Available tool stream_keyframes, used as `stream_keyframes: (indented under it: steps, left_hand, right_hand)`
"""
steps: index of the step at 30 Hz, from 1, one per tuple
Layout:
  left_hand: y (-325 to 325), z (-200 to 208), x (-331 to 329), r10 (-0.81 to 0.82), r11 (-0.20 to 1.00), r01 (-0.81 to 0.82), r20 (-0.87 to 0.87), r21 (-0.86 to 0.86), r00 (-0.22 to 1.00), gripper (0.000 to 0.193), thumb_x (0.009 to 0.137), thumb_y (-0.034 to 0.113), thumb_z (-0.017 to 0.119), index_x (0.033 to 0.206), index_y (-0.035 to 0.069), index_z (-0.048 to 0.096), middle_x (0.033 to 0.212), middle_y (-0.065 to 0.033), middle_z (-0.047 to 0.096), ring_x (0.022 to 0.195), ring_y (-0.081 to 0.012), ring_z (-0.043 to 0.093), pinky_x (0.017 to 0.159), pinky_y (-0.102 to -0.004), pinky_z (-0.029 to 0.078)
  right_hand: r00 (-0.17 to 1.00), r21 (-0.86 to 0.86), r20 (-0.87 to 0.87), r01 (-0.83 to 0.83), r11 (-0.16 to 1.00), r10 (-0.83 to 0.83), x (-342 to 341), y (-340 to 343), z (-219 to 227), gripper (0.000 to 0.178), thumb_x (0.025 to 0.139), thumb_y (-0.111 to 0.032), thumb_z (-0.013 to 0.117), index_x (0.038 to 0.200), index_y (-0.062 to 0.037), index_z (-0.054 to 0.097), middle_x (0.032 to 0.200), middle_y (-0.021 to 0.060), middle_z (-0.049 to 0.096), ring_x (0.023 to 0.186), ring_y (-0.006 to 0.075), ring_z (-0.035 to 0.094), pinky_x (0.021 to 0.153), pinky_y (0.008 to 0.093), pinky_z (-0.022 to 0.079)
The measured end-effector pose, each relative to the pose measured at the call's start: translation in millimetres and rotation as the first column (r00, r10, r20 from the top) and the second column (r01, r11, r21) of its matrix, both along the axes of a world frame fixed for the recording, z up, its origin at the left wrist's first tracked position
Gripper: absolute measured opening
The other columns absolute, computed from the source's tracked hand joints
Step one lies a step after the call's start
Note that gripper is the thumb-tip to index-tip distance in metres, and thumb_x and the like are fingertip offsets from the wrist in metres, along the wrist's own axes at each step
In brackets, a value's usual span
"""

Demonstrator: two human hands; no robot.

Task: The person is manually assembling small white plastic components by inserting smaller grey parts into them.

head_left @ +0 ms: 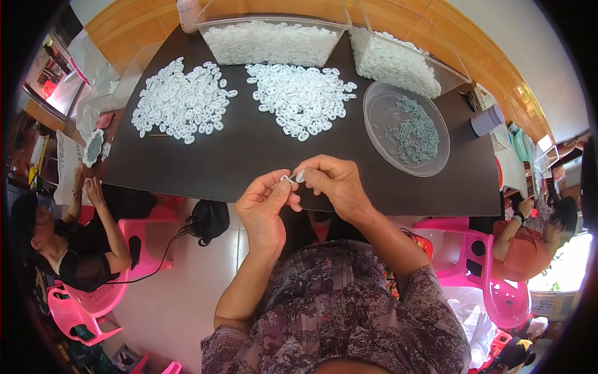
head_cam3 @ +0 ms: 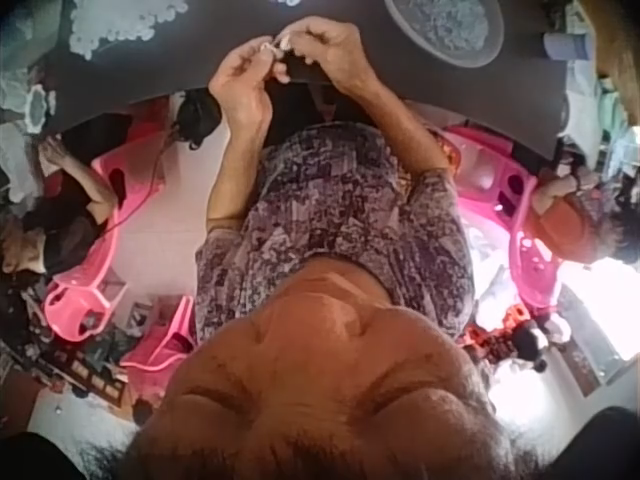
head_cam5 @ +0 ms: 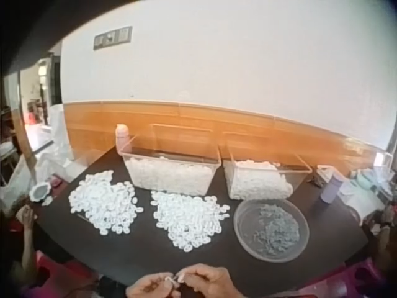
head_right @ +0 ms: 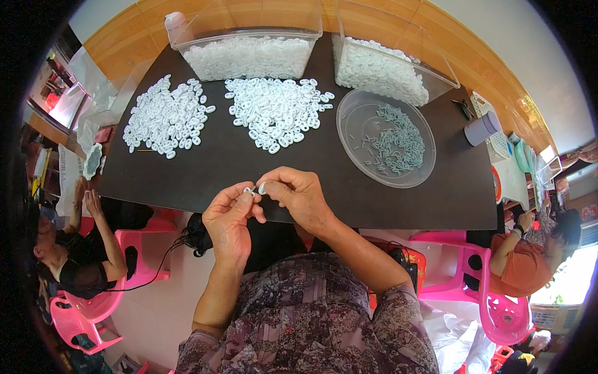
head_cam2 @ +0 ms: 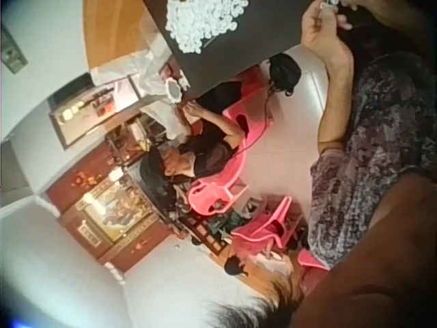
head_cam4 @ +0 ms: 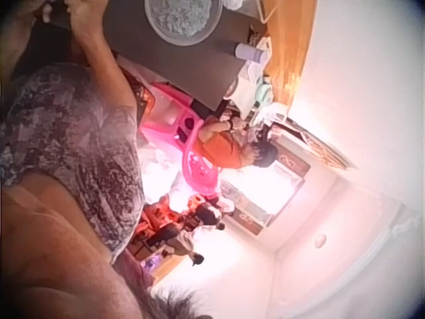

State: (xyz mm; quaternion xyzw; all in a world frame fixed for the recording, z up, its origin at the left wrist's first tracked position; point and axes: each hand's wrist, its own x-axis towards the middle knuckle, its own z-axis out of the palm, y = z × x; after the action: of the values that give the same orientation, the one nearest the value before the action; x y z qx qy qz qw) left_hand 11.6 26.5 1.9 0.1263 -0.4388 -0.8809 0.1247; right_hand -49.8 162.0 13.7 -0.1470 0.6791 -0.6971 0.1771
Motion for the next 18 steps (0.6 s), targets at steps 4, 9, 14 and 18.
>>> stream_keyframes:
  steps: [4, 9, 14, 18]
  left_hand:
    - [-0.2, -1.2, 1.9, 0.014, 0.996, -0.014, 0.01, -0.092, 1.0, 0.016, 0.086, 0.001, 0.06, 0.1, -0.006, 0.061, 0.081, -0.0116, 0.064, 0.061, -0.0128, 0.059, 0.053, -0.0225, 0.05]
    - [1.4, -1.3, 3.1, 0.017, 0.989, -0.014, 0.02, -0.148, 1.0, 0.016, 0.086, 0.002, 0.06, 0.101, -0.006, 0.06, 0.081, -0.0101, 0.064, 0.062, -0.0109, 0.058, 0.053, -0.0213, 0.049]
    - [1.5, -3.4, 3.0, 0.001, 0.989, 0.004, 0.033, -0.151, 0.999, 0.016, 0.086, 0.002, 0.059, 0.101, -0.005, 0.061, 0.082, -0.0093, 0.064, 0.063, -0.0098, 0.058, 0.053, -0.0206, 0.048]
    - [1.5, -2.4, 3.4, 0.001, 0.985, 0.004, 0.033, -0.171, 0.999, 0.017, 0.086, 0.002, 0.06, 0.101, -0.005, 0.061, 0.083, -0.0084, 0.064, 0.063, -0.0093, 0.058, 0.053, -0.0199, 0.047]
  right_hand:
    - [0.997, -0.053, 0.073, 0.03, 0.998, -0.026, -2.3, -0.2, -1.0, 0.014, 0.087, -0.007, 0.058, 0.096, 0.0014, 0.065, 0.08, 0.002, 0.063, 0.068, 0.0054, 0.053, 0.059, 0.0194, 0.043]
    - [0.998, -0.024, 0.04, 0.05, 0.998, -0.049, -1.8, -1.5, -1.8, 0.014, 0.086, -0.009, 0.06, 0.096, -0.0001, 0.066, 0.08, 0.0008, 0.063, 0.068, 0.0045, 0.052, 0.057, 0.0183, 0.041]
    - [1.0, 0.01, -0.009, 0.026, 1.0, -0.026, -3.1, 0.6, -0.3, 0.013, 0.085, -0.009, 0.061, 0.095, -0.0013, 0.065, 0.081, 0.0001, 0.063, 0.068, 0.0044, 0.053, 0.056, 0.0184, 0.041]
    - [0.999, 0.018, 0.035, 0.003, 1.0, -0.004, -3.8, 0.5, 2.5, 0.014, 0.085, -0.009, 0.062, 0.095, -0.0009, 0.065, 0.081, 0.0004, 0.063, 0.067, 0.0046, 0.053, 0.056, 0.0184, 0.041]
